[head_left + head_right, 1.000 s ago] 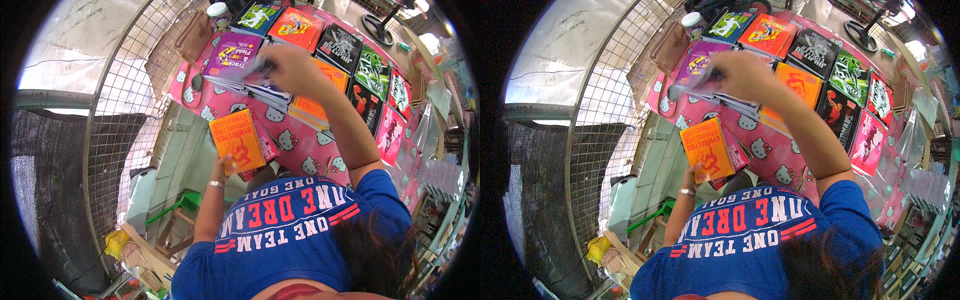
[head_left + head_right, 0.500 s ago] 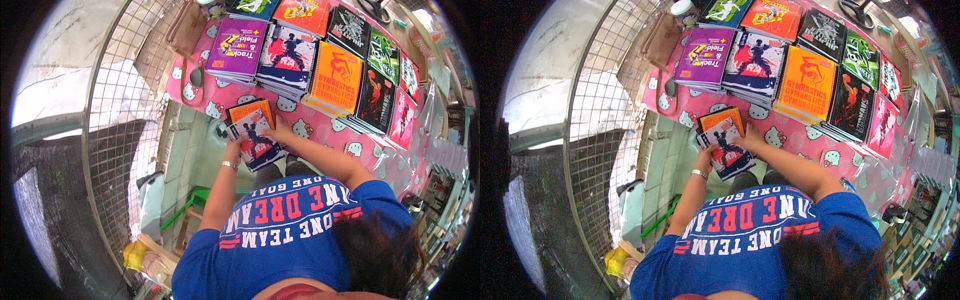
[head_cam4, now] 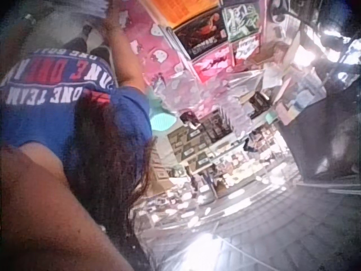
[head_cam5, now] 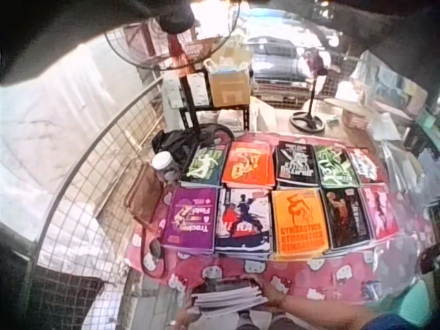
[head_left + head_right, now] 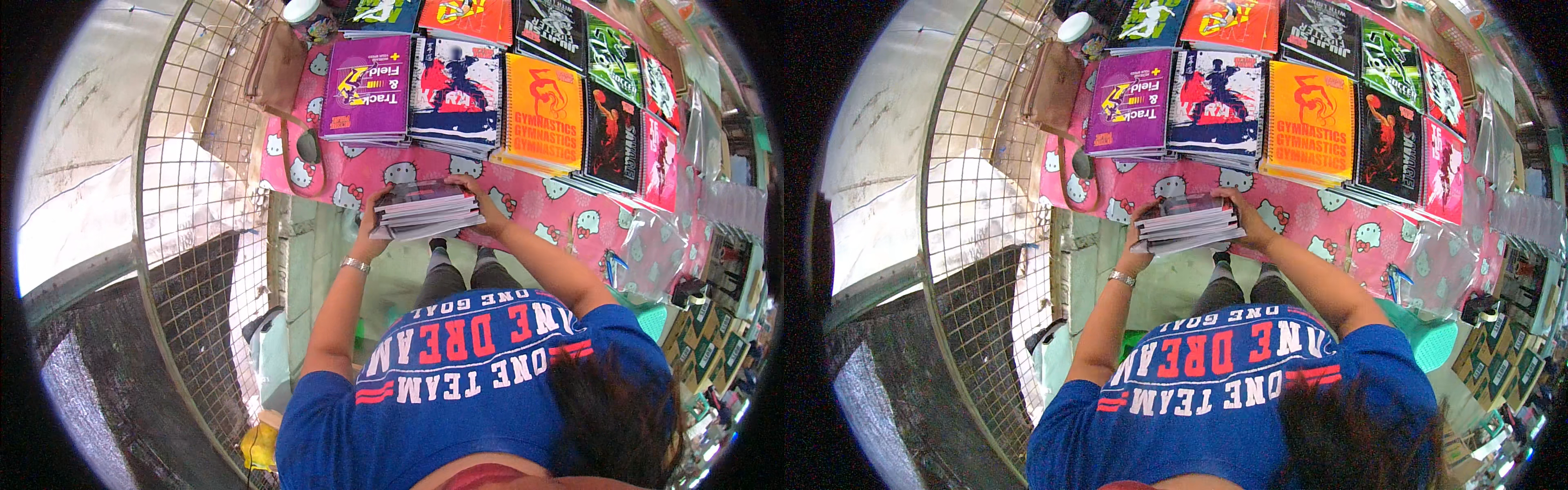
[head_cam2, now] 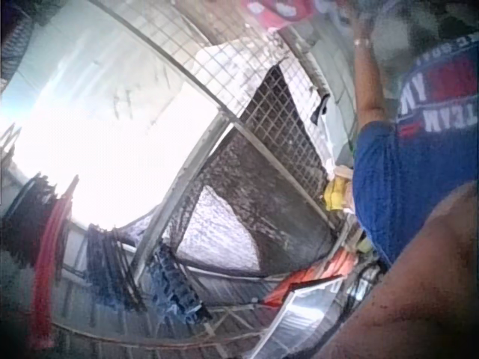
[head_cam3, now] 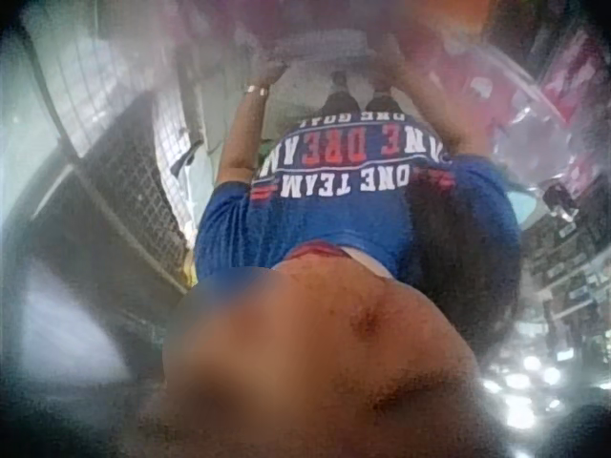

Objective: The person sorts several spiral notebooks by cover design, gathers them into a stack, and places the stack into a plastic bag.

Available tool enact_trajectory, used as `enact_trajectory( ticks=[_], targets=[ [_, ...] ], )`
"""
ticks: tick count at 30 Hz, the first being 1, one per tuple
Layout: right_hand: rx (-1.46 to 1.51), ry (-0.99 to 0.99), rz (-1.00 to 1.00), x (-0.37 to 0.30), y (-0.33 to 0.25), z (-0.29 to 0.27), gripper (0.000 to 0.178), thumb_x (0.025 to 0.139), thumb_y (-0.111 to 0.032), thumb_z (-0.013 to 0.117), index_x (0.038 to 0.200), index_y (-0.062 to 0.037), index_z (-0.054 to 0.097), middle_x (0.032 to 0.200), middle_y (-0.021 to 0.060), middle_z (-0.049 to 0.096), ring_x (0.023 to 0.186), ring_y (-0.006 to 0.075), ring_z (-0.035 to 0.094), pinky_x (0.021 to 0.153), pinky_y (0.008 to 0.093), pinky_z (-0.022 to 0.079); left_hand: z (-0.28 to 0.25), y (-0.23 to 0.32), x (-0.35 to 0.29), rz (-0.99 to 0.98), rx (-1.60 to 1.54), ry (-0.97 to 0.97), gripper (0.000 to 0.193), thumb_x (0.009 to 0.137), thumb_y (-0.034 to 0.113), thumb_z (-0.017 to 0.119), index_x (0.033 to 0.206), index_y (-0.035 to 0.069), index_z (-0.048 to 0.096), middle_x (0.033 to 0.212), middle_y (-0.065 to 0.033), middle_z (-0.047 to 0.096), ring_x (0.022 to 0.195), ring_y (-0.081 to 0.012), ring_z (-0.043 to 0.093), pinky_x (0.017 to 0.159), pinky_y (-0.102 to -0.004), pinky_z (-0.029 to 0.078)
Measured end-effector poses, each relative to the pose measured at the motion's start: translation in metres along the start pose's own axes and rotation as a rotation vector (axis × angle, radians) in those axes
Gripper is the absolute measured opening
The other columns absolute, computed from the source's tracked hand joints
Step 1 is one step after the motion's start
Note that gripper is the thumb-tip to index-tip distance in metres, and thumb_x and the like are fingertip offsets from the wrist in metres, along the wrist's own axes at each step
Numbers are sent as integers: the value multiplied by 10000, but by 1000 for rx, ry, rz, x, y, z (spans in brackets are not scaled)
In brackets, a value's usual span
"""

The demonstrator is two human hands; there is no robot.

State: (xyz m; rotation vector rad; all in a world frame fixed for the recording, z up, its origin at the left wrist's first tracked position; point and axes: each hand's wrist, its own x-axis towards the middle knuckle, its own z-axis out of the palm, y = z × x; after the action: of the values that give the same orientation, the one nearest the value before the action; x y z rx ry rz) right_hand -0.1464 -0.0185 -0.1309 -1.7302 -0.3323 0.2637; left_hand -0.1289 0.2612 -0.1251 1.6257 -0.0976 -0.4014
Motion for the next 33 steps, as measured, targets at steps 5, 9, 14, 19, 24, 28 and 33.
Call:
enact_trajectory(
  ticks=[5,9,14,19,24,28,33],
  targets=[
    [276,223,146,12,-15,24,1010,593,-124,879,1394,-106,263,1202,95,500,1142,239,489,976,354,407,0,-4,24,-132,325,-193,632,677,48,798,1236,53,503,1162,-84,602,1044,-207,585,912,-325,471],
    [177,189,254,6,-2,13,1019,588,-137,882,1373,-23,243,1256,139,501,1191,262,488,991,365,413,-1,-29,18,9,269,-122,489,692,64,793,1136,42,590,1102,-89,647,1008,-192,603,893,-326,478],
    [-39,249,309,3,-27,24,927,620,-252,865,1322,5,317,1199,199,553,1156,319,533,960,412,434,-9,-30,13,321,678,-288,579,708,122,805,1209,42,527,1098,-107,637,1039,-211,591,923,-349,470],
    [-130,357,498,-8,-16,35,860,666,-421,803,1291,16,405,1152,230,573,1083,375,559,926,425,439,0,12,22,-330,97,-198,567,715,205,817,1165,-9,548,1074,-87,640,1003,-175,585,884,-332,469],
    [-581,545,-59,44,-106,11,659,760,-315,725,1286,-32,447,1276,193,487,1185,370,465,1021,432,351,-13,-11,40,-434,100,-234,568,725,219,810,1162,-47,564,1054,-101,658,934,-168,604,858,-310,464],
    [-819,408,-505,145,-163,12,511,801,-241,645,1236,-12,503,1200,162,537,1124,321,509,974,418,387,-26,-17,48,-460,285,-268,646,750,322,782,1195,-79,539,1079,-137,649,960,-184,601,876,-307,455],
    [-1243,81,-515,182,-152,18,321,782,-186,577,1063,-30,596,988,122,610,931,260,607,859,389,454,-54,18,35,-457,277,16,655,859,424,646,1302,-23,466,1116,-145,618,978,-211,596,877,-349,459]
  ],
)
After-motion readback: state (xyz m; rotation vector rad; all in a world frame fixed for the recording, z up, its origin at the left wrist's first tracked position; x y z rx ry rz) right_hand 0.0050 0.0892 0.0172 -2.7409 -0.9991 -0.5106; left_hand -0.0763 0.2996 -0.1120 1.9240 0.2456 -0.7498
